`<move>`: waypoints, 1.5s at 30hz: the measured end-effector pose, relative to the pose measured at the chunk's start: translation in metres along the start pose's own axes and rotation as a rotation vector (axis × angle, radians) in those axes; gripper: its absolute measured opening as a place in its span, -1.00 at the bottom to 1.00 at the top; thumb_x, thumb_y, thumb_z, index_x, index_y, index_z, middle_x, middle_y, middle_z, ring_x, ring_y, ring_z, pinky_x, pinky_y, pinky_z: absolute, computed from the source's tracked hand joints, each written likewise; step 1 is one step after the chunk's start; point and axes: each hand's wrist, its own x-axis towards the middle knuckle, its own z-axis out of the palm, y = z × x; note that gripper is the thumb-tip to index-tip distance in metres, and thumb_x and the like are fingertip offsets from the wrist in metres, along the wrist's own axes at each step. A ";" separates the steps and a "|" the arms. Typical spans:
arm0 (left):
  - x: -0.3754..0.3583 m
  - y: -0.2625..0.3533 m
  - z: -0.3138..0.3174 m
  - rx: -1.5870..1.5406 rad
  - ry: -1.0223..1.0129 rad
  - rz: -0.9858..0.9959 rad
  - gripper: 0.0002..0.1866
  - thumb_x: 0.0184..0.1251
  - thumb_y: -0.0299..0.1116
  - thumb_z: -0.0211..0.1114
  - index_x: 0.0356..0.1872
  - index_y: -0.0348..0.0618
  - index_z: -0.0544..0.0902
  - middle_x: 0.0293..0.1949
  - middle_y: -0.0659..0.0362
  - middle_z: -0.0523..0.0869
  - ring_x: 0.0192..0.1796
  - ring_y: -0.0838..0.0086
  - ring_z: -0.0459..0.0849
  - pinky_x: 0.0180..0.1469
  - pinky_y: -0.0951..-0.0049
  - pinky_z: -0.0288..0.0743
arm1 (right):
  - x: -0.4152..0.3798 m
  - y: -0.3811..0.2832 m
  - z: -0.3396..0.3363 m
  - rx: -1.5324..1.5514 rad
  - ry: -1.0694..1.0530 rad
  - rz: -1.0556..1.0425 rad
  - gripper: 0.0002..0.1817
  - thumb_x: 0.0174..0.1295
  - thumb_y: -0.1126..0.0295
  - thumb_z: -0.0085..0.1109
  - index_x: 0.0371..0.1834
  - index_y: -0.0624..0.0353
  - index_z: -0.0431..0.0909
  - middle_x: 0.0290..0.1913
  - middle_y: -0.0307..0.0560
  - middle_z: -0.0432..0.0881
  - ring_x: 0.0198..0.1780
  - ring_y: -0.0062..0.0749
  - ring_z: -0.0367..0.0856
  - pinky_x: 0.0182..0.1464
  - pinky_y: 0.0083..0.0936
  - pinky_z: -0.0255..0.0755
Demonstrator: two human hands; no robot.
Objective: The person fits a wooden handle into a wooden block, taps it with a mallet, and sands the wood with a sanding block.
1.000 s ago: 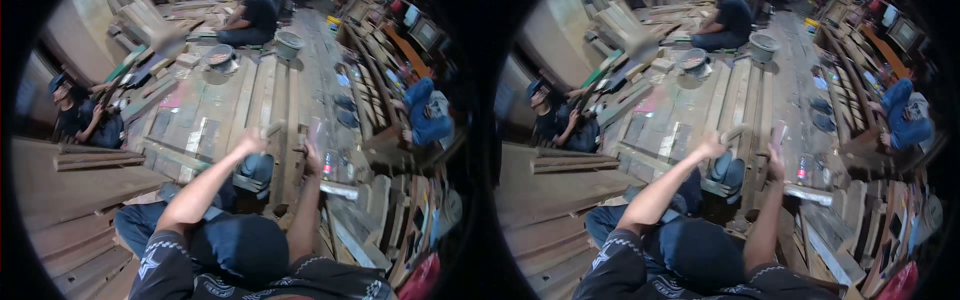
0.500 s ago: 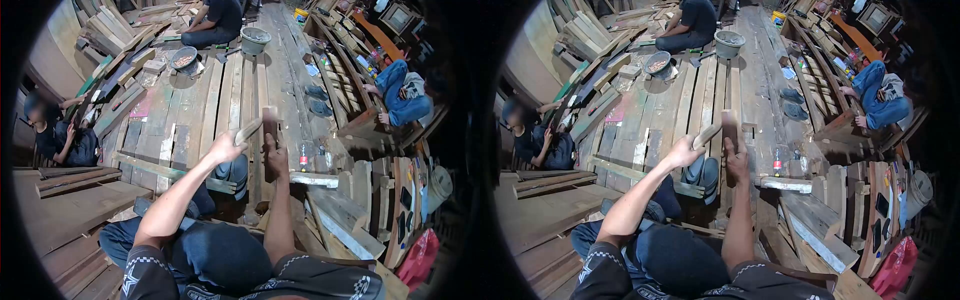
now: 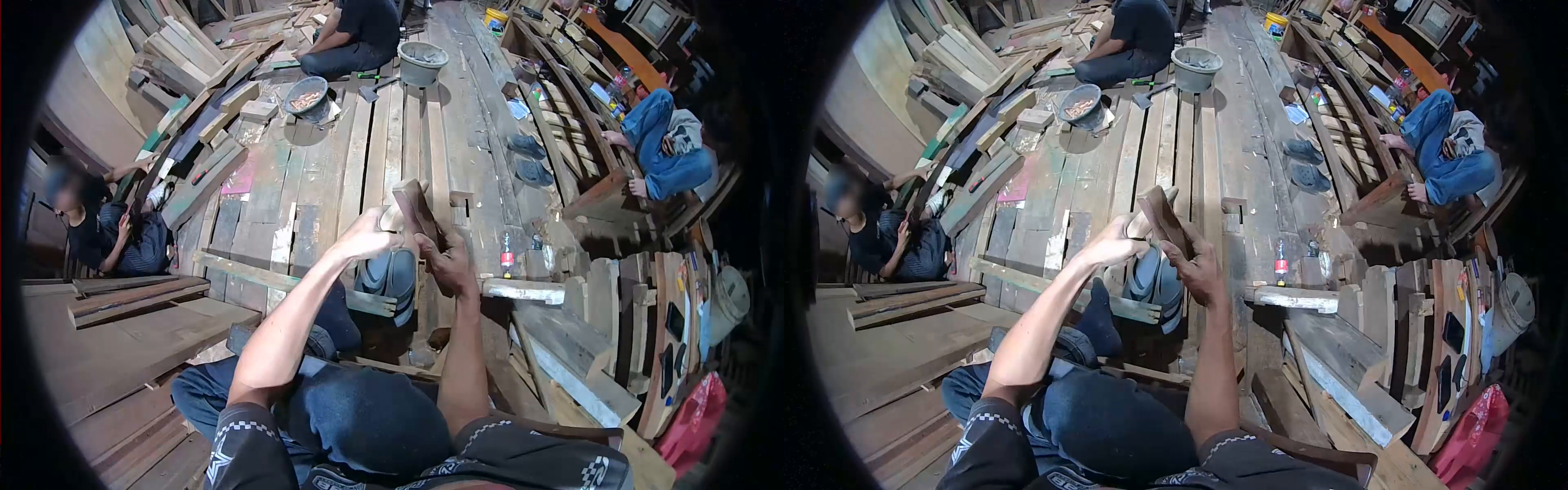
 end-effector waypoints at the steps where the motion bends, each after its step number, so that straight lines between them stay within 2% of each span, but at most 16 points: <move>1: 0.000 0.001 0.000 -0.032 -0.018 0.040 -0.60 -0.02 -0.44 0.25 -0.07 -0.33 0.54 -0.51 0.26 0.53 -0.57 0.65 0.45 -0.55 0.54 0.29 | 0.000 -0.002 -0.001 -0.065 0.020 -0.049 -0.59 0.31 0.14 0.24 0.11 0.15 0.53 -0.45 -0.35 0.51 -0.51 -0.70 0.43 -0.52 -0.64 0.34; 4: 0.003 -0.003 0.004 -0.030 0.001 0.013 -0.53 -0.05 -0.42 0.24 -0.01 -0.33 0.55 -0.48 0.20 0.61 -0.50 0.57 0.54 -0.47 0.49 0.42 | 0.004 0.004 -0.005 0.016 0.132 -0.042 -0.60 0.31 0.16 0.24 0.09 0.17 0.55 -0.46 -0.36 0.51 -0.49 -0.71 0.42 -0.52 -0.66 0.32; 5: 0.006 -0.011 0.009 -0.138 -0.016 -0.001 -0.65 -0.05 -0.53 0.17 -0.13 -0.31 0.53 -0.52 0.28 0.52 -0.54 0.62 0.45 -0.53 0.57 0.26 | 0.005 0.009 -0.005 0.043 0.187 0.038 -0.48 0.26 0.10 0.28 0.22 0.09 0.51 -0.45 -0.31 0.54 -0.52 -0.68 0.38 -0.53 -0.65 0.27; 8: 0.001 0.001 0.004 0.017 0.022 0.046 -0.62 -0.06 -0.59 0.13 -0.10 -0.32 0.54 -0.51 0.27 0.52 -0.51 0.61 0.46 -0.50 0.56 0.28 | 0.002 0.002 -0.005 -0.061 0.058 0.051 -0.48 0.27 0.12 0.28 0.23 0.11 0.50 -0.42 -0.28 0.56 -0.50 -0.69 0.42 -0.52 -0.66 0.29; 12: 0.004 -0.007 -0.002 0.007 0.029 0.216 -0.49 -0.11 -0.57 0.15 0.02 -0.39 0.51 -0.33 0.08 0.64 -0.32 0.44 0.58 -0.32 0.46 0.43 | 0.008 0.011 0.001 -0.121 0.063 -0.279 -0.48 0.26 0.16 0.29 0.24 0.16 0.50 -0.39 -0.25 0.61 -0.49 -0.68 0.45 -0.50 -0.64 0.33; 14: 0.002 -0.004 0.000 0.127 0.015 0.139 -0.47 -0.12 -0.56 0.15 0.04 -0.40 0.51 -0.28 0.06 0.65 -0.26 0.39 0.59 -0.22 0.42 0.45 | 0.002 -0.003 -0.008 -0.074 0.117 0.079 -0.48 0.25 0.18 0.29 0.21 0.22 0.50 -0.26 -0.13 0.69 -0.32 -0.50 0.59 -0.28 -0.49 0.46; 18: 0.004 -0.004 -0.004 0.190 -0.043 -0.029 -0.41 -0.13 -0.54 0.12 0.10 -0.42 0.50 -0.14 0.00 0.66 -0.15 0.32 0.61 -0.03 0.33 0.46 | 0.002 0.003 -0.007 -0.198 0.051 -0.028 -0.46 0.25 0.11 0.28 0.20 0.21 0.50 -0.30 -0.10 0.68 -0.34 -0.56 0.54 -0.27 -0.51 0.45; 20: 0.002 -0.007 -0.003 -0.130 -0.065 0.194 -0.37 -0.11 -0.54 0.13 0.17 -0.40 0.47 -0.04 0.01 0.65 -0.34 0.41 0.57 -0.29 0.39 0.48 | 0.003 0.007 -0.003 -0.167 -0.014 -0.094 -0.42 0.24 0.08 0.30 0.20 0.24 0.49 -0.28 -0.07 0.69 -0.31 -0.58 0.53 -0.25 -0.51 0.46; 23: -0.007 0.002 0.000 -0.052 0.042 0.123 -0.43 -0.03 -0.52 0.16 0.15 -0.39 0.48 -0.21 0.09 0.64 -0.41 0.50 0.52 -0.41 0.47 0.40 | 0.003 0.004 -0.005 -0.062 0.013 -0.044 -0.43 0.23 0.08 0.32 0.16 0.27 0.52 -0.33 -0.12 0.67 -0.33 -0.59 0.52 -0.28 -0.53 0.45; 25: -0.008 -0.002 0.007 -0.023 0.005 0.054 -0.56 0.02 -0.49 0.15 0.02 -0.37 0.51 -0.39 0.17 0.60 -0.43 0.51 0.51 -0.42 0.47 0.38 | 0.001 0.006 -0.009 -0.047 0.135 0.075 -0.55 0.28 0.18 0.29 0.15 0.16 0.52 -0.45 -0.37 0.51 -0.51 -0.71 0.40 -0.54 -0.68 0.26; 29: -0.013 0.005 0.002 -0.036 -0.046 0.128 -0.76 0.14 -0.44 0.13 -0.17 -0.31 0.52 -0.51 0.20 0.54 -0.45 0.51 0.50 -0.43 0.44 0.35 | 0.007 0.012 -0.007 -0.052 0.125 0.014 -0.57 0.30 0.24 0.24 0.16 0.23 0.51 -0.41 -0.30 0.58 -0.47 -0.70 0.46 -0.52 -0.63 0.30; 34: -0.019 0.007 0.000 -0.102 0.141 0.098 -0.76 0.09 -0.46 0.11 -0.21 -0.37 0.53 -0.47 0.13 0.62 -0.38 0.40 0.60 -0.34 0.37 0.45 | -0.004 -0.009 0.005 -0.146 0.004 -0.035 -0.43 0.20 0.09 0.33 0.21 0.19 0.52 -0.46 -0.24 0.57 -0.51 -0.65 0.43 -0.49 -0.61 0.34; 36: -0.010 -0.001 -0.001 -0.078 0.014 0.120 -0.78 0.04 -0.45 0.15 -0.27 -0.35 0.51 -0.49 0.14 0.60 -0.39 0.40 0.58 -0.35 0.36 0.43 | 0.003 0.007 -0.001 -0.147 0.025 -0.120 -0.46 0.22 0.12 0.33 0.20 0.18 0.53 -0.42 -0.25 0.58 -0.49 -0.68 0.41 -0.48 -0.64 0.32; 40: 0.004 -0.012 0.007 0.037 0.049 0.164 -0.67 -0.05 -0.54 0.09 -0.17 -0.31 0.53 -0.62 0.27 0.46 -0.57 0.59 0.40 -0.53 0.50 0.25 | 0.003 -0.002 -0.001 0.024 0.187 0.081 -0.50 0.27 0.13 0.29 0.18 0.18 0.51 -0.46 -0.35 0.51 -0.50 -0.71 0.38 -0.51 -0.67 0.28; 42: 0.001 -0.007 0.007 -0.072 0.008 0.101 -0.68 -0.06 -0.53 0.09 -0.19 -0.33 0.53 -0.65 0.29 0.42 -0.60 0.60 0.37 -0.56 0.51 0.22 | 0.009 0.000 0.005 -0.112 0.226 -0.129 -0.52 0.29 0.17 0.27 0.20 0.17 0.50 -0.40 -0.32 0.56 -0.41 -0.68 0.42 -0.38 -0.63 0.34; 45: 0.001 -0.008 0.003 -0.092 -0.015 0.124 -0.66 -0.05 -0.55 0.07 -0.15 -0.34 0.53 -0.66 0.32 0.38 -0.64 0.63 0.31 -0.60 0.54 0.14 | 0.006 -0.001 0.008 -0.138 0.099 -0.148 -0.53 0.29 0.22 0.27 0.20 0.19 0.50 -0.37 -0.29 0.59 -0.39 -0.67 0.43 -0.33 -0.62 0.36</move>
